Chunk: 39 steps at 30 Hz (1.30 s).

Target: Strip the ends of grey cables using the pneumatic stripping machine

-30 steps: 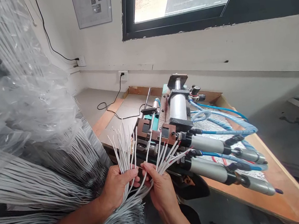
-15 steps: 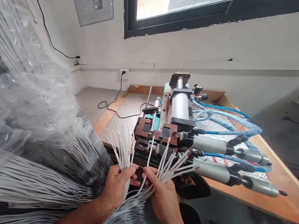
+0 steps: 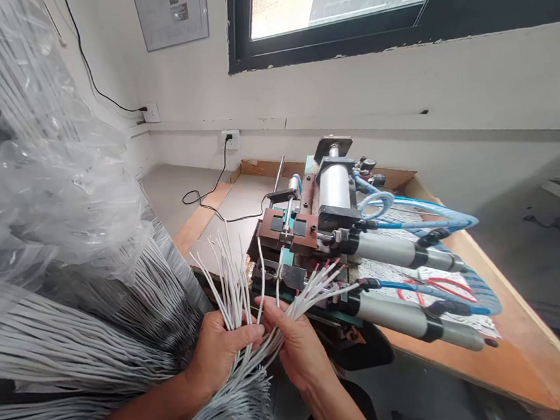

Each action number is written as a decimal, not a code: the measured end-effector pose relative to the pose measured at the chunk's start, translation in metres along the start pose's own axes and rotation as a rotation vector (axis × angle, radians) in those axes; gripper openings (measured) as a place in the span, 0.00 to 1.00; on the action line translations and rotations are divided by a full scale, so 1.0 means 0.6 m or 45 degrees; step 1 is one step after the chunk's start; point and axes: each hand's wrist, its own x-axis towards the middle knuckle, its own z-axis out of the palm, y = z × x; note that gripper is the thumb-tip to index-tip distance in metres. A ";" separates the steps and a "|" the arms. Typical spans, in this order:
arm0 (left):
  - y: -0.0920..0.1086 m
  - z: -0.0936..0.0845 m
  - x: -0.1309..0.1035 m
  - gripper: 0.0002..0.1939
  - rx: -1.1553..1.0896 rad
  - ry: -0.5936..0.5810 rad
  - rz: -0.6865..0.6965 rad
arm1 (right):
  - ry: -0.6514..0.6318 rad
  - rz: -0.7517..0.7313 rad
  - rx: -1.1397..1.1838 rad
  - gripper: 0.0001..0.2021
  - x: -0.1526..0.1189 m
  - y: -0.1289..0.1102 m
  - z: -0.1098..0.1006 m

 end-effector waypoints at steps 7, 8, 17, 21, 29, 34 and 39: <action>-0.002 -0.003 0.001 0.10 -0.109 -0.023 -0.106 | 0.081 -0.280 -0.114 0.12 -0.020 0.030 -0.014; -0.002 -0.003 0.002 0.11 -0.129 0.005 -0.126 | 0.117 -0.296 -0.131 0.12 -0.024 0.035 -0.018; -0.005 -0.002 0.001 0.14 -0.162 0.188 -0.209 | 0.225 -0.316 -0.131 0.12 -0.031 0.047 -0.028; -0.003 -0.002 0.003 0.13 -0.146 0.185 -0.221 | 0.201 -0.286 -0.125 0.11 -0.019 0.037 -0.024; 0.002 -0.001 0.003 0.12 -0.187 0.176 -0.229 | 0.224 -0.186 -0.056 0.12 -0.008 0.021 -0.017; 0.008 0.002 0.005 0.12 -0.204 0.157 -0.168 | 0.056 -0.125 -0.197 0.13 -0.011 0.016 -0.014; 0.014 0.005 0.009 0.11 -0.287 0.069 -0.152 | -0.057 -0.273 -0.383 0.10 -0.020 0.035 -0.013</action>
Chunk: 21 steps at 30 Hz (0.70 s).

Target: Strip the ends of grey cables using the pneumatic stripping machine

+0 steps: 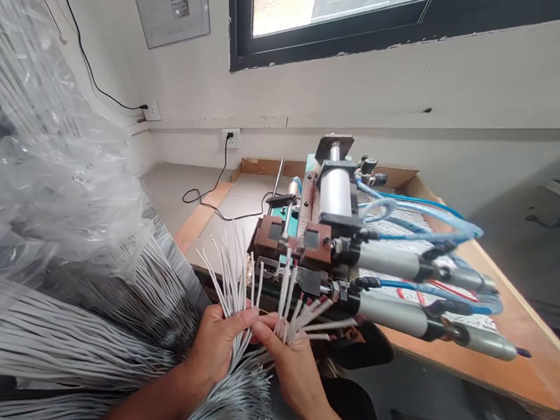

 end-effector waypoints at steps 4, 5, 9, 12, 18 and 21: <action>0.009 0.000 0.007 0.12 0.017 0.072 -0.034 | 0.192 -0.052 0.117 0.10 0.001 0.014 -0.003; 0.012 0.001 0.009 0.12 0.017 0.085 -0.035 | 0.237 -0.051 0.139 0.10 0.004 0.013 -0.004; 0.025 0.009 0.014 0.12 -0.007 0.101 -0.025 | 0.370 -0.029 0.261 0.12 0.022 -0.003 -0.003; 0.030 0.015 0.014 0.12 -0.015 0.076 -0.031 | 0.387 0.037 0.419 0.12 0.036 -0.020 0.002; 0.028 0.017 0.014 0.10 -0.014 0.018 -0.020 | 0.335 0.202 0.616 0.12 0.048 -0.035 0.007; 0.021 0.017 0.015 0.09 0.005 0.003 -0.004 | 0.147 0.257 0.635 0.12 0.045 -0.038 0.009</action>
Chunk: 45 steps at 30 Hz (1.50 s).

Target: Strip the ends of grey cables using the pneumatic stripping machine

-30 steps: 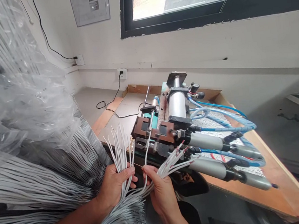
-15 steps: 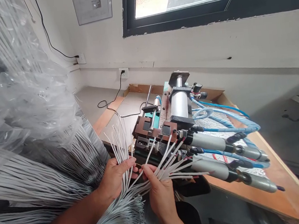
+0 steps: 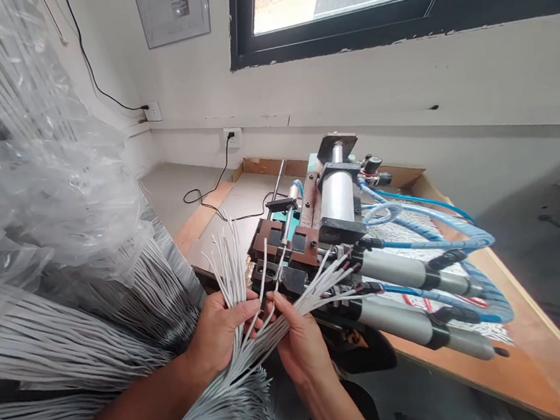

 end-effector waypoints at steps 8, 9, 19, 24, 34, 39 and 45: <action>-0.008 0.004 -0.003 0.09 0.052 0.012 0.044 | -0.054 -0.169 -0.127 0.13 -0.019 0.009 0.003; -0.007 0.005 -0.003 0.10 0.041 0.034 0.047 | -0.003 -0.218 -0.137 0.12 -0.018 0.011 0.000; -0.006 0.000 0.000 0.14 0.096 0.108 0.052 | 0.208 -0.129 -0.046 0.13 0.000 -0.001 0.004; -0.007 0.001 -0.004 0.10 0.070 0.022 0.038 | -0.035 0.045 -0.141 0.16 -0.010 -0.004 0.010; -0.014 -0.009 -0.007 0.12 0.037 0.010 -0.043 | 0.113 -0.301 -0.328 0.12 -0.031 0.035 -0.030; -0.021 -0.015 -0.008 0.12 -0.003 0.022 -0.073 | 0.069 -0.161 -0.350 0.12 -0.046 0.039 -0.039; -0.016 -0.013 -0.010 0.14 0.069 0.099 -0.068 | 0.080 -0.132 -0.275 0.11 -0.042 0.021 -0.027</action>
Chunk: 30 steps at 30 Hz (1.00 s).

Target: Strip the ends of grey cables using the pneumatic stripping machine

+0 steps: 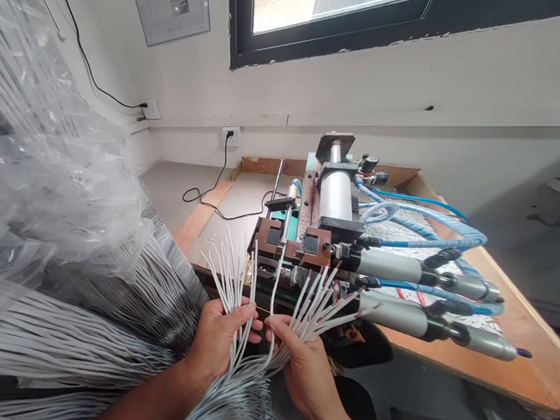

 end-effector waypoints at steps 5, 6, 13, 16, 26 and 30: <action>-0.001 -0.001 -0.003 0.14 0.013 -0.038 0.002 | -0.125 0.107 0.027 0.15 0.011 -0.009 0.008; -0.001 -0.001 -0.004 0.13 0.009 -0.055 0.003 | -0.177 0.133 0.027 0.16 0.012 -0.009 0.010; 0.003 0.002 -0.006 0.12 -0.041 -0.047 0.025 | 0.064 -0.145 0.019 0.13 0.012 0.003 0.011; 0.007 0.003 -0.001 0.13 -0.048 -0.005 0.041 | 0.156 -0.194 0.021 0.12 0.018 0.002 0.010; 0.015 0.007 0.006 0.14 -0.034 0.027 0.067 | 0.114 0.003 0.134 0.11 0.042 -0.019 0.023; 0.019 0.012 0.004 0.13 -0.054 -0.057 0.046 | -0.220 0.052 -0.043 0.12 0.022 -0.018 0.022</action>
